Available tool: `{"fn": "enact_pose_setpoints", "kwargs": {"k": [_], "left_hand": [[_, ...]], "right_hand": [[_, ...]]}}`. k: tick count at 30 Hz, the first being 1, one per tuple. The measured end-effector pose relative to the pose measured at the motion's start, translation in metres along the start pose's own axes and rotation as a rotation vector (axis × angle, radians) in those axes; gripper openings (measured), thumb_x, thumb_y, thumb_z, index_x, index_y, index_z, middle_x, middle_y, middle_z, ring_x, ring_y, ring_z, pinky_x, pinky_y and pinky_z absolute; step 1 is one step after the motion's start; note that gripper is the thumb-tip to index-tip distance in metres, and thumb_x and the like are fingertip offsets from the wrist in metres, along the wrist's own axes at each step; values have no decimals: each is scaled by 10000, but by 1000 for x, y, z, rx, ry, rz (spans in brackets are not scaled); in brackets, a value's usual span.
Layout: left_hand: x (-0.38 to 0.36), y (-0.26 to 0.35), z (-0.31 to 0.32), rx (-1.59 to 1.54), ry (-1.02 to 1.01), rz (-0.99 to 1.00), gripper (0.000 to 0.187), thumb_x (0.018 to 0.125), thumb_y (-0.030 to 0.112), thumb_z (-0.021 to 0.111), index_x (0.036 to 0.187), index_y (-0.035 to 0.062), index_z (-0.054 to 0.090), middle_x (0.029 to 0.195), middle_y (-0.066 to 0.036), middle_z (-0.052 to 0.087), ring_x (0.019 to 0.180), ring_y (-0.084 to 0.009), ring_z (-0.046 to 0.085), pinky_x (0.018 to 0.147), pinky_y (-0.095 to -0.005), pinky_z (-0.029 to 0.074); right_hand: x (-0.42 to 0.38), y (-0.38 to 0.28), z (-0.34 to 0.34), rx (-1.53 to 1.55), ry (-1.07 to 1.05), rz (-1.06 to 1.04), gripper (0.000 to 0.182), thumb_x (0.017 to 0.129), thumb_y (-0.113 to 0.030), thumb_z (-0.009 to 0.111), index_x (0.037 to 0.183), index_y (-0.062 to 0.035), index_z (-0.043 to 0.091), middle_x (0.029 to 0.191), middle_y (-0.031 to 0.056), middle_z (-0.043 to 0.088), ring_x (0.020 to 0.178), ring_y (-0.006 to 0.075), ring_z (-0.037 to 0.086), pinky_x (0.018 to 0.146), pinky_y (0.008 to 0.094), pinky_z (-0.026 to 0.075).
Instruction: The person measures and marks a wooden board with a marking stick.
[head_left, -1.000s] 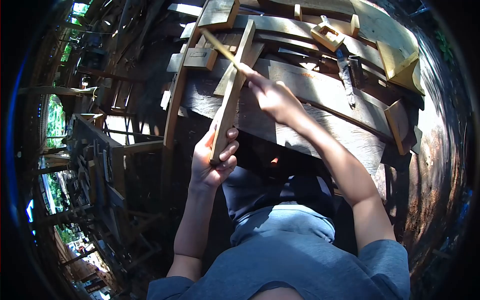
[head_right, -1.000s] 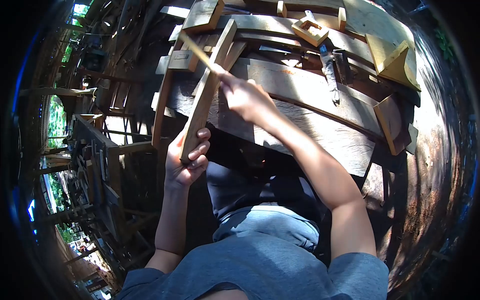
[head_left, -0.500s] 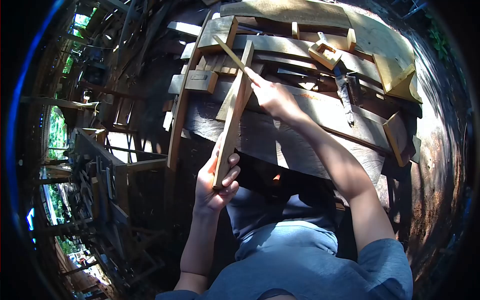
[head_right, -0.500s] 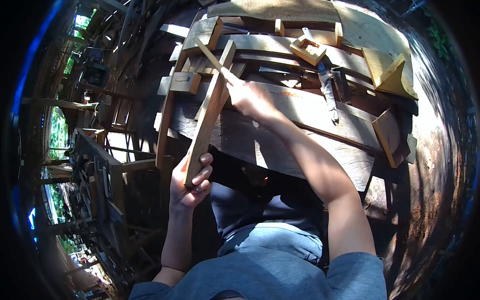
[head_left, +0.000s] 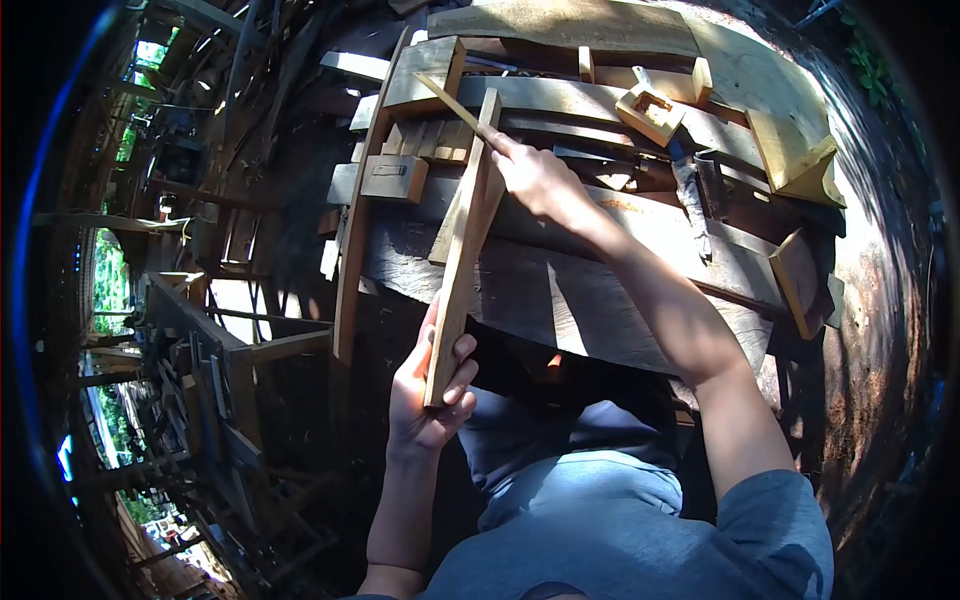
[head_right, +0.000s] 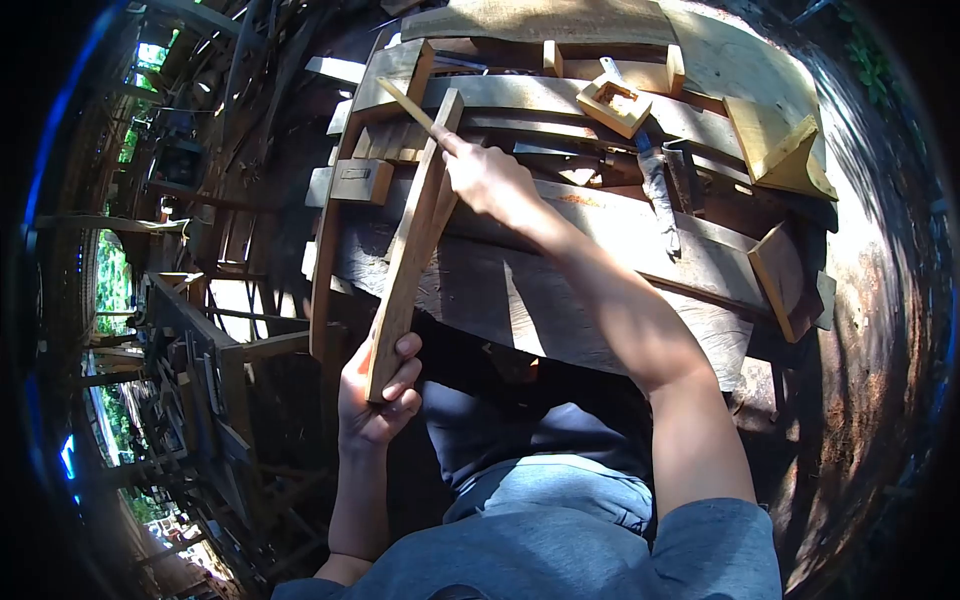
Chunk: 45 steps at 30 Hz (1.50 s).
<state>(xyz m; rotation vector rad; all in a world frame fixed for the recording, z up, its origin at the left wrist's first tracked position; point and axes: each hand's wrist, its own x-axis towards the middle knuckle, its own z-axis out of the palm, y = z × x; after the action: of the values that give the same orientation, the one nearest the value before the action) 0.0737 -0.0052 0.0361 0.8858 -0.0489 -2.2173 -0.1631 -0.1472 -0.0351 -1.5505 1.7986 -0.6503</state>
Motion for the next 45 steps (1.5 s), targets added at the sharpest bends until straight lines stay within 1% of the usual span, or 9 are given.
{"fn": "enact_pose_setpoints", "kwargs": {"k": [8,11,16,20,34,37,40,42,45], "left_hand": [[-1,0,1,30,20,28,483,1066,272,341,1536,267,226,961,-103,489,498,-131,473,384,-272,479],[-1,-5,-1,84,20,38,496,1063,267,346,1542,260,215,963,-104,495,490,-122,474,362,-251,453],[-1,-4,2,133,36,66,514,1056,261,361,1547,255,209,943,-96,501,492,-108,467,344,-209,408],[0,-4,-2,124,43,56,517,1056,265,363,1549,256,204,937,-96,493,492,-109,462,346,-208,406],[2,-4,-11,290,34,112,516,1046,230,392,1539,207,243,932,-93,512,496,-87,447,319,-188,347],[0,-2,-12,275,-266,92,547,1013,146,465,1529,117,285,1092,-109,576,708,-111,599,507,-227,512],[2,-18,9,820,168,330,629,927,108,574,1506,60,332,903,-52,598,599,-56,563,429,-190,452],[-3,-15,7,737,140,274,621,911,37,589,1483,-15,351,1389,-126,515,1241,-153,523,1038,-272,415],[-7,-8,3,878,131,295,678,856,-4,592,1488,-8,346,1375,-145,521,1160,-153,584,936,-264,498]], "right_hand": [[-105,-15,15,191,82,-160,304,976,-277,484,1119,-76,660,760,218,658,677,416,648,627,491,515],[-59,14,19,374,-115,72,492,1006,-210,466,1488,-174,375,730,239,627,602,390,623,581,452,477],[42,30,16,41,323,-197,482,1019,-231,425,1493,-175,363,842,290,654,691,444,645,671,505,490],[-7,23,30,-217,17,-150,474,1024,-213,413,1495,-187,363,963,304,656,774,397,684,670,471,526],[41,54,1,612,243,50,451,989,-269,444,1387,-68,515,1217,262,633,1098,372,641,965,408,469],[7,61,-17,571,183,67,454,1006,-283,437,1419,-104,490,1243,234,633,1151,314,615,975,372,453],[-20,70,-24,389,268,-21,457,1016,-315,435,1441,-150,463,1266,238,615,1172,354,606,992,395,454],[-34,74,-31,306,178,-96,454,1018,-339,437,1440,-173,461,1291,234,595,1182,394,587,1011,419,453],[-33,84,-22,125,201,-136,443,1000,-363,454,1431,-268,473,1217,226,632,1114,424,609,974,478,481]]}}
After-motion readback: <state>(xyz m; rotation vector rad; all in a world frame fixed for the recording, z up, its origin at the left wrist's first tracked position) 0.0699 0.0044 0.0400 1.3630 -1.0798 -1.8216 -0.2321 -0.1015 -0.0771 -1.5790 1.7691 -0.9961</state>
